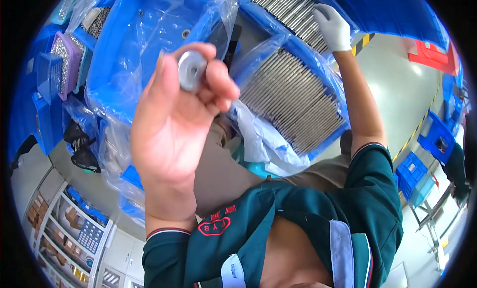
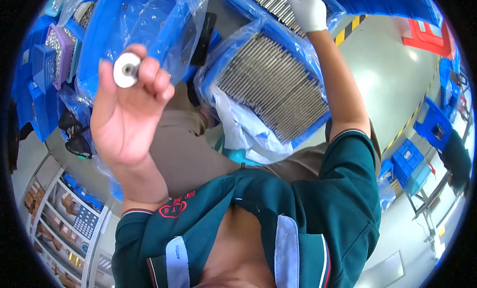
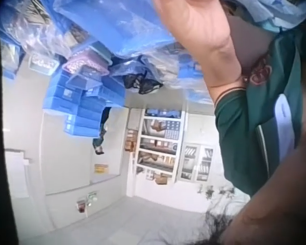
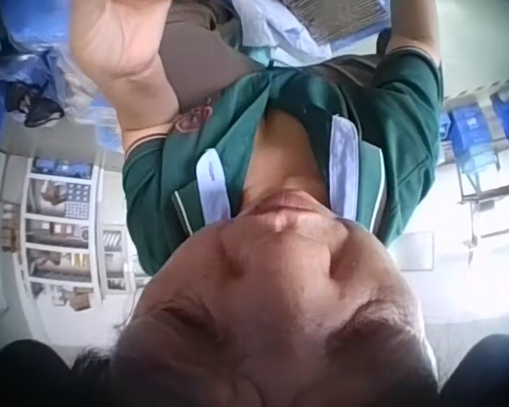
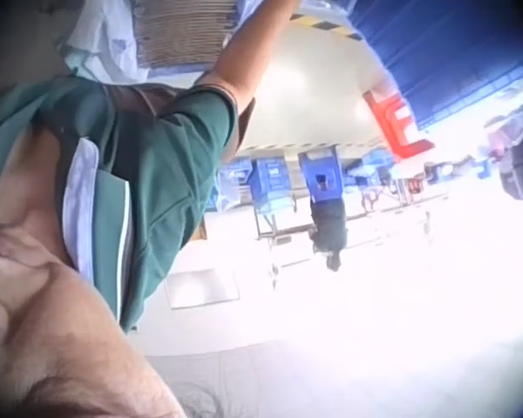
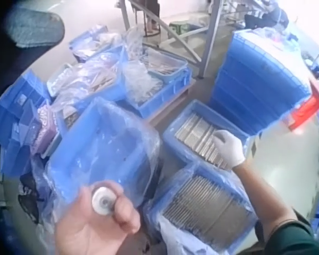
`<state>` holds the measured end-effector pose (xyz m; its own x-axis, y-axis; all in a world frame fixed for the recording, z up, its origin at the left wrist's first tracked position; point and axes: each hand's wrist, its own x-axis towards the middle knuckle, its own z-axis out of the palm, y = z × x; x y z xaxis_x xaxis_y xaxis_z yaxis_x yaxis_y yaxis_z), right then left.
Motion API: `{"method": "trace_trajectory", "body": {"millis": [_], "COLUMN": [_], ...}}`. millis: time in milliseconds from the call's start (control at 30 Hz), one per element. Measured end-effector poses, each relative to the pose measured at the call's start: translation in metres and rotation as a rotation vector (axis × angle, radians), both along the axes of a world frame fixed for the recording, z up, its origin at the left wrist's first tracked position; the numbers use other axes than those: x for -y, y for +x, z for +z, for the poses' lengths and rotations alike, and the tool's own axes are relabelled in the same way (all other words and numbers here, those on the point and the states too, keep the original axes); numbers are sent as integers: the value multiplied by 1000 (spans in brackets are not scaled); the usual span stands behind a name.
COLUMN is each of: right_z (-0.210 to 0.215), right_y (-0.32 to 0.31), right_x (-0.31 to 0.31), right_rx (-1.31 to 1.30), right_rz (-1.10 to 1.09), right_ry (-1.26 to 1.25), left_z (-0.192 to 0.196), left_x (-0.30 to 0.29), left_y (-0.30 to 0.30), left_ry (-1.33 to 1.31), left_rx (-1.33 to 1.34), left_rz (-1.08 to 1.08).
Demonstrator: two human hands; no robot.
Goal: Sorting and inspecting thin metal rods from bins and arranging them for processing.
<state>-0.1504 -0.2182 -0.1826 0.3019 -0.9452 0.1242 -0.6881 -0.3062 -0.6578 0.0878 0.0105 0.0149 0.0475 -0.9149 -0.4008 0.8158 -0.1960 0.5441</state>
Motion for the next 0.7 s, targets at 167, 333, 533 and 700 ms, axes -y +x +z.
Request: {"method": "trace_trajectory", "body": {"millis": [167,333,533,700], "right_z": [12,-44,-56,-16], "right_y": [-44,-127,-144,-105], "right_x": [-75,-123,-216,-259], "right_rx": [-247,-348,-646,-642], "right_rz": [-138,-350,-474,-563], "right_ry": [106,508,601,756], "left_z": [-18,-19,-22,-27], "left_x": [-12,-8,-5,-8], "left_y": [5,-4,-15,-12], "left_ry": [-85,-82,70,57], "left_rx": [-57,3,-10,-24], "left_rz": [-40,-39,80,82]}}
